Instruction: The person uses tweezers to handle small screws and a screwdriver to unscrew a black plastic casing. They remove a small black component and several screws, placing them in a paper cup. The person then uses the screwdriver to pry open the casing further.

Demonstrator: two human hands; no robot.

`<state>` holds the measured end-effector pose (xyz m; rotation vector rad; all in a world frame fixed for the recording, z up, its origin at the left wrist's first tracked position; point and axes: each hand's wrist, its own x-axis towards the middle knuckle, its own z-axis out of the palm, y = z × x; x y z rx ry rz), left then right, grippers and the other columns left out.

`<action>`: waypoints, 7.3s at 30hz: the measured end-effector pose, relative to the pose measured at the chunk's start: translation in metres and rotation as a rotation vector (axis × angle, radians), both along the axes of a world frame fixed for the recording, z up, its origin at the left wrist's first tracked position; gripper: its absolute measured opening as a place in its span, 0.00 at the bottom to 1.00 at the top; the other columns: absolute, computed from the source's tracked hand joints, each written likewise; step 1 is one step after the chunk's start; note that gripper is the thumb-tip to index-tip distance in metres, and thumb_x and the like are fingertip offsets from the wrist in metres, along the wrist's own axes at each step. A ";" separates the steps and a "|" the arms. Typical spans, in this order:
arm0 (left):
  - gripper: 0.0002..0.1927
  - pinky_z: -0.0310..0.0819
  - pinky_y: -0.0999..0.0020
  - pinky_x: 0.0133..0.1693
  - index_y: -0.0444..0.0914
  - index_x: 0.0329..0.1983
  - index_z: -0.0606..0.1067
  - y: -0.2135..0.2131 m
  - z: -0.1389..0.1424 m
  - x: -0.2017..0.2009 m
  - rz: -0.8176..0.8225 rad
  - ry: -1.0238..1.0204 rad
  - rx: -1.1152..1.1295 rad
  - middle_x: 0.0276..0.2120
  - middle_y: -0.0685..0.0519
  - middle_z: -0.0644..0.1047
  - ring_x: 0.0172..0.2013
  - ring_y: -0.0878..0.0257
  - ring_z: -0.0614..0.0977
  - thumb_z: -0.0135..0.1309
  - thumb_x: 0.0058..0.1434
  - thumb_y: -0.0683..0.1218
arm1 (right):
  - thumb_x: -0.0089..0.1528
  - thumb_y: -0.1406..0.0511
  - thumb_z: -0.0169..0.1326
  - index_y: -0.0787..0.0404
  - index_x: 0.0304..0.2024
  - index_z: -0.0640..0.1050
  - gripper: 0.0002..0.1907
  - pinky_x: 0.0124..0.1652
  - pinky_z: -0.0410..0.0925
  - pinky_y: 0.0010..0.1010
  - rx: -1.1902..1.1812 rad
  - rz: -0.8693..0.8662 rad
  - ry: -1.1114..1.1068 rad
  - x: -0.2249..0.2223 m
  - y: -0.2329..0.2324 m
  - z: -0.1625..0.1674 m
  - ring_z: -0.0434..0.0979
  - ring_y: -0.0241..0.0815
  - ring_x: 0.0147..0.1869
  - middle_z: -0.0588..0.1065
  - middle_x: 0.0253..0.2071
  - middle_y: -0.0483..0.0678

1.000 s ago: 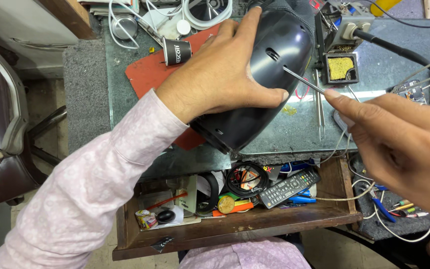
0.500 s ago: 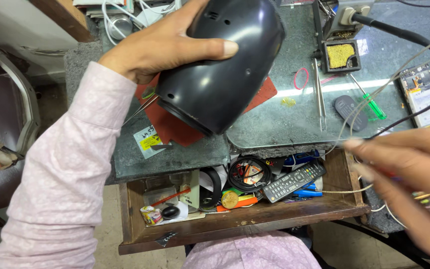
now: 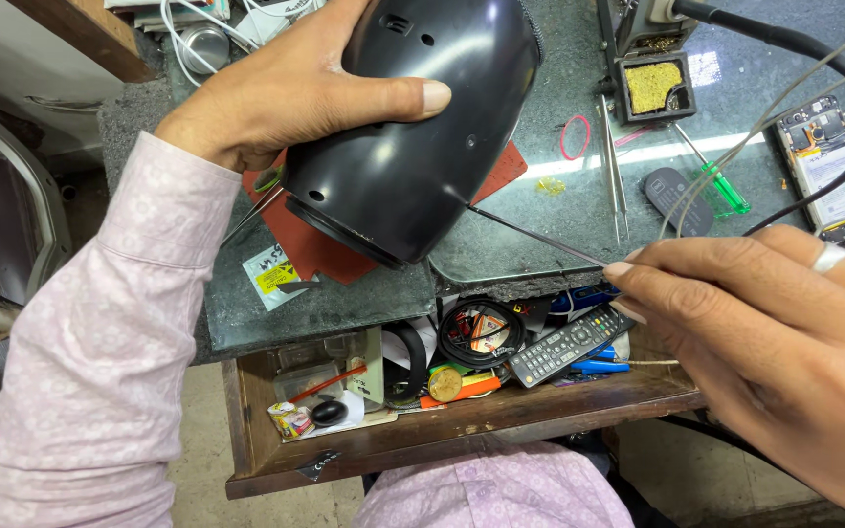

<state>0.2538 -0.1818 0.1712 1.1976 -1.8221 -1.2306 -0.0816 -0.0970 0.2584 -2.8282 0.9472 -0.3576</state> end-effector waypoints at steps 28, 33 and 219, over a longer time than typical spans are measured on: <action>0.48 0.68 0.61 0.63 0.31 0.73 0.55 0.007 0.003 -0.022 0.107 -0.053 -0.286 0.64 0.39 0.71 0.64 0.51 0.75 0.66 0.59 0.55 | 0.63 0.67 0.58 0.69 0.44 0.82 0.11 0.31 0.67 0.23 -0.740 0.503 0.212 -0.007 -0.056 -0.054 0.69 0.33 0.28 0.74 0.30 0.45; 0.51 0.68 0.63 0.64 0.31 0.74 0.55 0.004 -0.002 -0.023 0.147 -0.078 -0.227 0.65 0.40 0.70 0.64 0.52 0.75 0.66 0.57 0.57 | 0.55 0.69 0.55 0.65 0.46 0.84 0.18 0.23 0.63 0.19 -0.757 0.506 0.357 -0.007 -0.058 -0.054 0.65 0.30 0.22 0.69 0.23 0.39; 0.54 0.67 0.64 0.65 0.38 0.78 0.54 0.011 0.000 0.021 0.036 0.068 0.053 0.70 0.44 0.69 0.69 0.55 0.71 0.65 0.56 0.64 | 0.69 0.66 0.59 0.67 0.51 0.79 0.11 0.30 0.65 0.24 -0.383 0.090 0.070 -0.036 -0.088 -0.038 0.73 0.36 0.31 0.74 0.37 0.49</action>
